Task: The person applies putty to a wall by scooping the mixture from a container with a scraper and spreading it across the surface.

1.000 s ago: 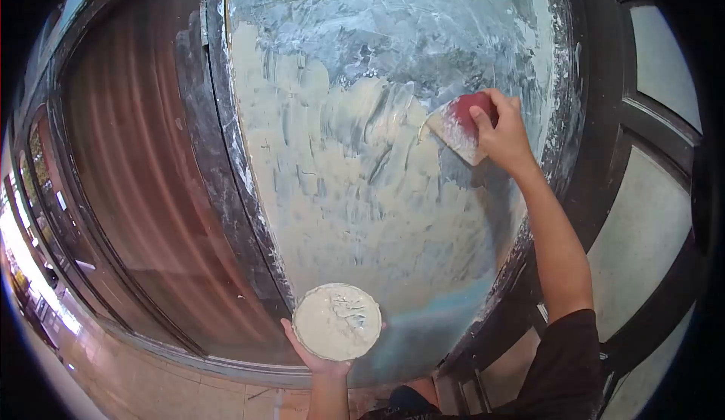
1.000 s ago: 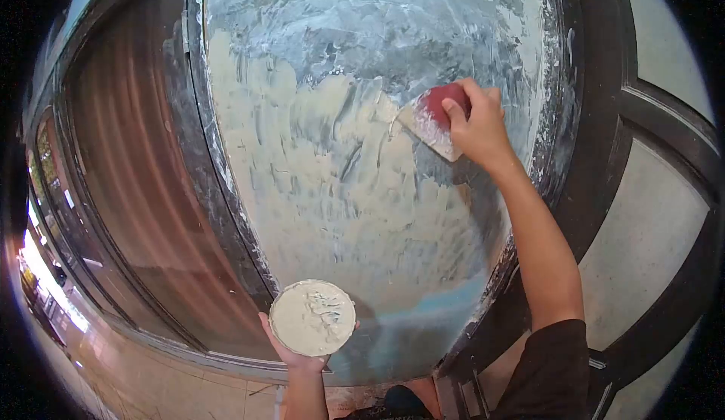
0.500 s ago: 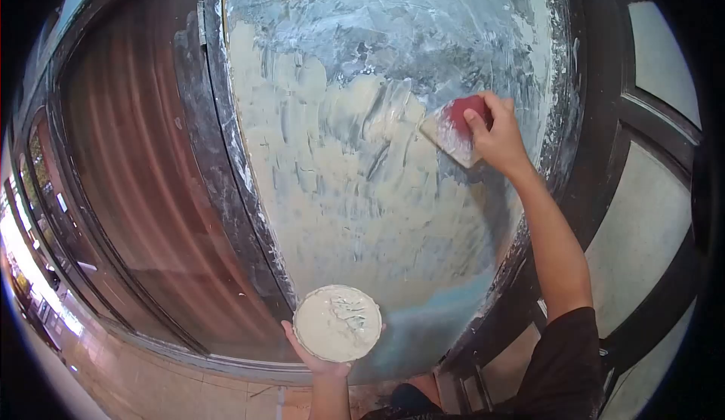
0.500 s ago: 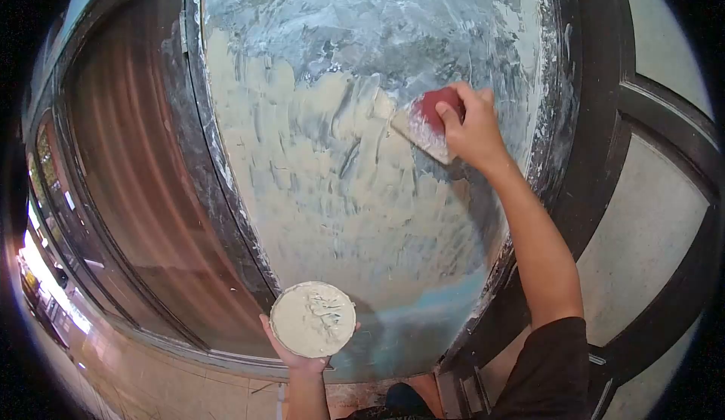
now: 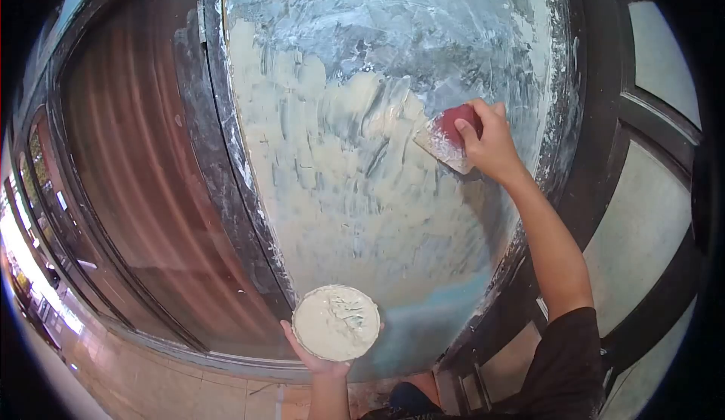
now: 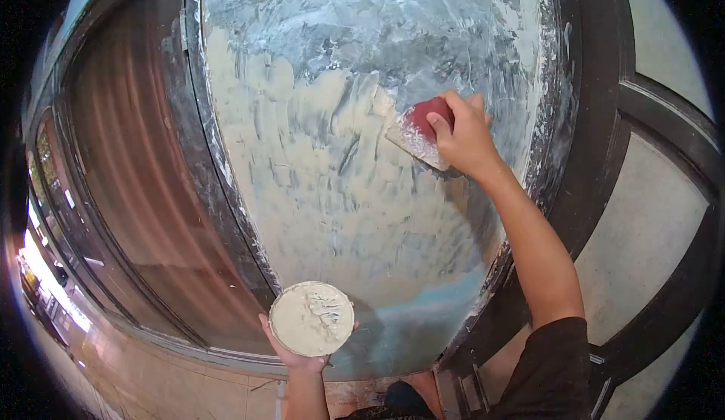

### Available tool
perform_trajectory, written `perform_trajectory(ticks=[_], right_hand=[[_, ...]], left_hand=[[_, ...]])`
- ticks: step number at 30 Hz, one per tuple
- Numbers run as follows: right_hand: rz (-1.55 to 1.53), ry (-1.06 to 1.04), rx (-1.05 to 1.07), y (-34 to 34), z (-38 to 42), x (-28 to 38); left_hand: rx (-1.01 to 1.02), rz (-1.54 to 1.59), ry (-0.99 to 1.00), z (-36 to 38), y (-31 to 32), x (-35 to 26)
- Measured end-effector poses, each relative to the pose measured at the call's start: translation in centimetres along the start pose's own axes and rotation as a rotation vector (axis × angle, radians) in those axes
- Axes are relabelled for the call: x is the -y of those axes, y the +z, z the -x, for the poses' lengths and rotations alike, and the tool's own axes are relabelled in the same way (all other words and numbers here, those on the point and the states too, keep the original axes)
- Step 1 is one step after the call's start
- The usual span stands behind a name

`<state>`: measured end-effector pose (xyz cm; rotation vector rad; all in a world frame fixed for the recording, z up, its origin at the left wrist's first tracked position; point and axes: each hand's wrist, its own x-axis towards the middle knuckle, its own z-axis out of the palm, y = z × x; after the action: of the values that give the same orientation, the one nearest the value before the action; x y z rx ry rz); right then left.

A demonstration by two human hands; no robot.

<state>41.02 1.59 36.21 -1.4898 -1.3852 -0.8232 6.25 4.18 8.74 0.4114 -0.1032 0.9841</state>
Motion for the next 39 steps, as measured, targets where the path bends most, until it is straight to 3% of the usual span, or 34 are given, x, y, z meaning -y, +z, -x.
perform_trajectory(ticks=[5,8,10,14,17,19,21,23,26,29,30,32,36,38,39], right_hand=[[-0.054,0.118,-0.151,-1.0,-3.1,-0.4],[-0.082,0.069,-0.144,-1.1,-2.5,-1.5],[-0.082,0.078,-0.132,-0.6,-0.9,-1.6],[-0.013,0.013,-0.019,-1.2,1.9,0.8],[-0.276,-0.002,0.072,-0.9,3.6,1.6],[-0.436,0.042,0.286,-1.7,5.1,3.7],[-0.51,0.06,0.405,-2.4,6.0,5.9],[-0.57,0.22,0.967,-2.7,6.9,6.8],[-0.551,0.182,1.161,-0.2,8.8,6.0],[-0.498,0.248,1.287,1.5,10.0,5.2],[-0.499,0.252,1.284,1.9,10.3,4.6],[-0.417,0.278,1.322,2.2,10.5,3.5],[-0.165,0.216,1.305,1.7,10.0,0.5],[-0.229,0.247,1.267,2.6,11.1,-1.4],[-0.433,0.34,1.252,2.5,11.6,-1.0]], left_hand=[[0.053,-0.035,-0.012,0.1,0.2,0.2],[-0.022,0.04,0.023,0.4,0.6,0.2],[-0.089,0.17,0.008,0.7,0.5,0.0],[-0.02,0.073,0.021,1.0,0.1,-0.2],[-0.012,0.126,0.003,1.3,0.5,-0.2],[-0.127,-0.032,0.006,1.2,2.1,0.0],[-0.054,-0.015,-0.016,0.7,2.3,0.4],[0.013,0.001,-0.046,0.3,2.4,0.9],[0.01,-0.005,-0.077,-0.3,3.0,2.0],[-0.035,0.705,-0.125,-0.8,2.6,2.6],[-0.037,0.703,-0.129,-0.6,3.0,2.8],[0.084,0.072,-0.122,-0.5,3.9,3.2],[0.168,0.058,-0.126,0.5,3.4,3.5],[0.124,0.029,-0.116,0.9,3.3,3.6],[0.025,0.09,-0.114,1.1,3.4,3.9]])
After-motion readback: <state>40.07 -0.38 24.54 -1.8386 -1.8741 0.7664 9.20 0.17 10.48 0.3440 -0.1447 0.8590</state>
